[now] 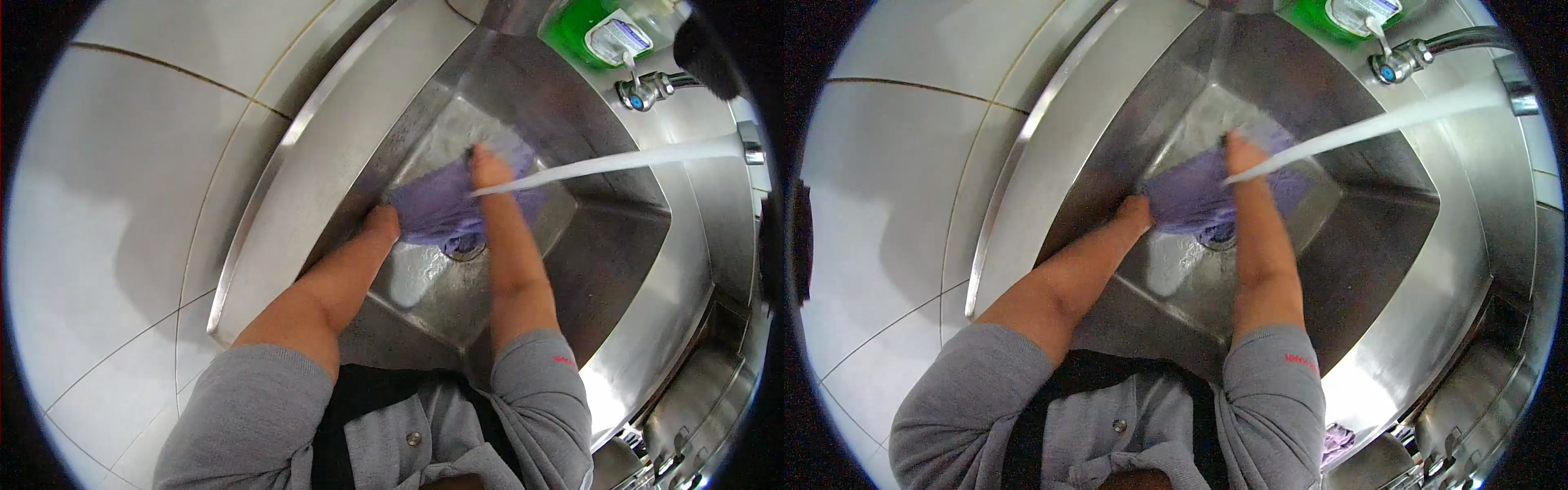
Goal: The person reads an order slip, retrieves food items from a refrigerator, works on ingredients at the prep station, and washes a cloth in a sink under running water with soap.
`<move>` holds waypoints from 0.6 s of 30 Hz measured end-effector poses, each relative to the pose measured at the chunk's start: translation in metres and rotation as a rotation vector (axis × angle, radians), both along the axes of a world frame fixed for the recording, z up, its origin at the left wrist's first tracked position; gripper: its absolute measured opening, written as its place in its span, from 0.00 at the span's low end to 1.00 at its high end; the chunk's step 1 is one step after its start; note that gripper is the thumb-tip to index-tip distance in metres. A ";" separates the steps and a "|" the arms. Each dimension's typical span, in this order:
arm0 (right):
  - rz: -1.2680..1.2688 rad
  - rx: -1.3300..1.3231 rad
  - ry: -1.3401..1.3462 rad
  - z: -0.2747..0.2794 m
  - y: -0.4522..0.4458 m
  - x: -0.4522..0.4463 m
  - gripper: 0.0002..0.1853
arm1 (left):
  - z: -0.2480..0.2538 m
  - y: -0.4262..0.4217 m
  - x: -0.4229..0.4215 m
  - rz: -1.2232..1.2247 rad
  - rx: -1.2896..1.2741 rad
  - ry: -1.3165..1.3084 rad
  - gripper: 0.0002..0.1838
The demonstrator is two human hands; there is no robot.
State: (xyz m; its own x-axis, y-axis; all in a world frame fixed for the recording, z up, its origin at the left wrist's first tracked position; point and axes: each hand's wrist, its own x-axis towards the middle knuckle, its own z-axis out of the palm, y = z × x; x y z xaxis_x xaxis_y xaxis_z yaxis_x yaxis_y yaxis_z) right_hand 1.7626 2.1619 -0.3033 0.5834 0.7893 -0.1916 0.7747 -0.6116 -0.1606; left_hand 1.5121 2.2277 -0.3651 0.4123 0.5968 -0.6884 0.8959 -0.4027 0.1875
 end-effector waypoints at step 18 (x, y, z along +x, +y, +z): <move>-0.685 0.417 0.209 0.033 -0.067 -0.014 0.19 | 0.084 0.008 0.059 -0.276 -0.032 0.135 0.14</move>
